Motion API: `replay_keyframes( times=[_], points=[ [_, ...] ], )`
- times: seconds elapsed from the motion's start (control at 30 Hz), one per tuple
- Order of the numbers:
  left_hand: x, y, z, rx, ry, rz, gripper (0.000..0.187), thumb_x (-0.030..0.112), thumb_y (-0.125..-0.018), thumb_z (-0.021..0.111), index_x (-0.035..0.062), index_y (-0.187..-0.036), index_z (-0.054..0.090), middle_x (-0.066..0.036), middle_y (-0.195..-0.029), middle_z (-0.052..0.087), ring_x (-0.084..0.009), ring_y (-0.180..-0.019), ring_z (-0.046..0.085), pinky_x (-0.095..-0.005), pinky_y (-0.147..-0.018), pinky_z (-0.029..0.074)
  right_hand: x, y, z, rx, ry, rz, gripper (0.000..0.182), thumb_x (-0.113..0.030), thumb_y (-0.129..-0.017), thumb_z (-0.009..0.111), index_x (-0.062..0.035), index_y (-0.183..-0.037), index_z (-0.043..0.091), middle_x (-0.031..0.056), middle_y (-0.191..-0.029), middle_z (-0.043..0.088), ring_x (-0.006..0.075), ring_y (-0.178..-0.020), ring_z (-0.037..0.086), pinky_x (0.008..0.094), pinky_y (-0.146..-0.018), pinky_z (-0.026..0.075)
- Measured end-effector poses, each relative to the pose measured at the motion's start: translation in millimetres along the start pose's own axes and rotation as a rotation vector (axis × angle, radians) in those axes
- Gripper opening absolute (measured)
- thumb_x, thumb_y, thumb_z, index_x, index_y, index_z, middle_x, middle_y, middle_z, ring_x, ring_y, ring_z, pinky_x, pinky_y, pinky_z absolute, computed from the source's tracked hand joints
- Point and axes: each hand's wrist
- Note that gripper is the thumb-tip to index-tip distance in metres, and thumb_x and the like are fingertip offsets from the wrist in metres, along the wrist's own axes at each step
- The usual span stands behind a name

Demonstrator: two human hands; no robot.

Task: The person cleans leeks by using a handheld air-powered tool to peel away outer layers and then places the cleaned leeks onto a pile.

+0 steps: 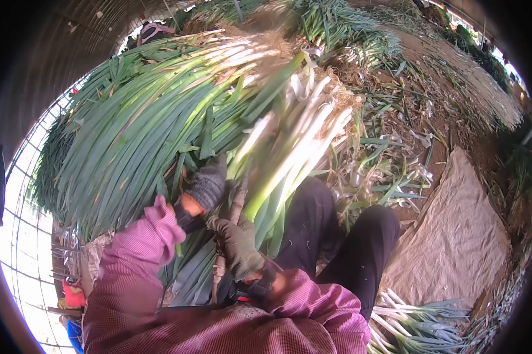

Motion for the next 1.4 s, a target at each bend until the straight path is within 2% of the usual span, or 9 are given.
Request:
replay_keyframes(
  times=[0.03,0.07,0.17,0.5,0.67,0.87,0.97,1.17,1.4],
  points=[
    [2.1,11.7,-7.5,0.008,0.004,-0.007,0.056,0.014,-0.08,0.062,-0.002,-0.128,0.039,-0.019,-0.079,0.063,-0.0377,-0.072,0.065,-0.045,-0.058,0.053,0.5,-0.4,-0.5,0.003,0.0,-0.005,0.017,-0.008,-0.079,0.068,-0.0051,-0.093,0.06,-0.0018,-0.059,0.05,0.0081,-0.045,0.043,0.0242,-0.041,0.034],
    [7.3,23.0,-24.9,-0.179,-0.005,-0.092,0.057,0.021,-0.081,0.063,-0.0011,-0.125,0.033,-0.034,-0.115,0.052,-0.0399,-0.087,0.065,-0.0455,-0.068,0.055,1.8,-0.8,-0.8,0.006,-0.002,-0.007,0.017,-0.008,-0.079,0.068,-0.0048,-0.093,0.06,-0.0016,-0.06,0.05,0.0082,-0.045,0.043,0.0243,-0.041,0.034],
    [-1.6,72.4,-23.4,-0.141,0.087,-0.153,0.057,0.019,-0.081,0.063,0.0028,-0.128,0.035,-0.034,-0.124,0.045,-0.0411,-0.085,0.065,-0.0464,-0.069,0.055,8.7,1.9,-1.8,-0.026,0.002,0.038,0.019,-0.009,-0.079,0.069,-0.0039,-0.094,0.06,-0.0007,-0.062,0.051,0.0091,-0.047,0.044,0.0249,-0.042,0.034],
    [-50.8,196.9,-37.0,-0.358,0.296,-0.098,0.043,0.017,-0.083,0.063,0.0009,-0.121,0.052,-0.024,-0.103,0.059,-0.0422,-0.09,0.06,-0.047,-0.076,0.05,5.2,11.4,24.4,0.102,0.117,0.034,0.017,-0.008,-0.077,0.071,-0.0031,-0.091,0.062,0.0016,-0.071,0.059,0.0106,-0.057,0.051,0.026,-0.053,0.041],
    [-64.6,191.3,-46.0,-0.377,0.997,-0.218,0.023,0.014,-0.082,0.068,-0.0007,-0.099,0.065,-0.008,-0.082,0.063,-0.0169,-0.078,0.061,-0.0341,-0.066,0.048,18.0,19.5,18.2,-0.026,0.088,0.036,0.019,-0.008,-0.077,0.071,-0.0035,-0.094,0.063,0.001,-0.075,0.06,0.011,-0.06,0.051,0.0257,-0.056,0.041],
    [-89.6,186.0,-33.2,-0.598,1.355,-0.454,0.015,0.012,-0.09,0.057,0.0057,-0.098,0.068,-0.015,-0.093,0.063,-0.0273,-0.084,0.062,-0.036,-0.073,0.048,20.2,19.1,21.0,-0.032,0.214,0.042,0.02,-0.008,-0.076,0.071,-0.0011,-0.092,0.062,0.0031,-0.075,0.06,0.0119,-0.062,0.053,0.0266,-0.058,0.042],
    [-105.2,193.7,-20.4,-0.168,0.679,0.35,0.017,0.011,-0.09,0.057,0.0063,-0.101,0.068,-0.017,-0.099,0.063,-0.0299,-0.088,0.062,-0.036,-0.076,0.048,10.9,3.1,27.3,-0.044,0.282,0.009,0.019,-0.009,-0.076,0.07,-0.0013,-0.09,0.06,0.0028,-0.073,0.059,0.0117,-0.062,0.053,0.0268,-0.058,0.042],
    [-103.5,204.5,6.4,-0.447,1.254,-0.471,0.037,0.026,-0.086,0.064,-0.0057,-0.105,0.065,-0.017,-0.094,0.066,-0.0236,-0.088,0.062,-0.0315,-0.08,0.047,-5.3,-23.8,38.0,-0.024,0.274,0.009,0.023,-0.012,-0.077,0.068,-0.0006,-0.094,0.059,0.003,-0.07,0.056,0.013,-0.056,0.05,0.0288,-0.052,0.041],
    [-90.5,193.7,-22.0,-0.574,1.496,-0.603,0.037,0.027,-0.088,0.062,-0.0036,-0.108,0.063,-0.008,-0.088,0.065,-0.016,-0.081,0.059,-0.028,-0.077,0.047,5.3,-17.0,30.8,-0.059,0.309,0.065,0.027,-0.012,-0.075,0.069,0.0002,-0.098,0.061,0.0021,-0.073,0.057,0.0133,-0.059,0.05,0.0299,-0.054,0.041]
  ],
)
Point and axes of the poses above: each hand's wrist, its own y-axis away from the middle knuckle, its own z-axis out of the palm, x = y × z
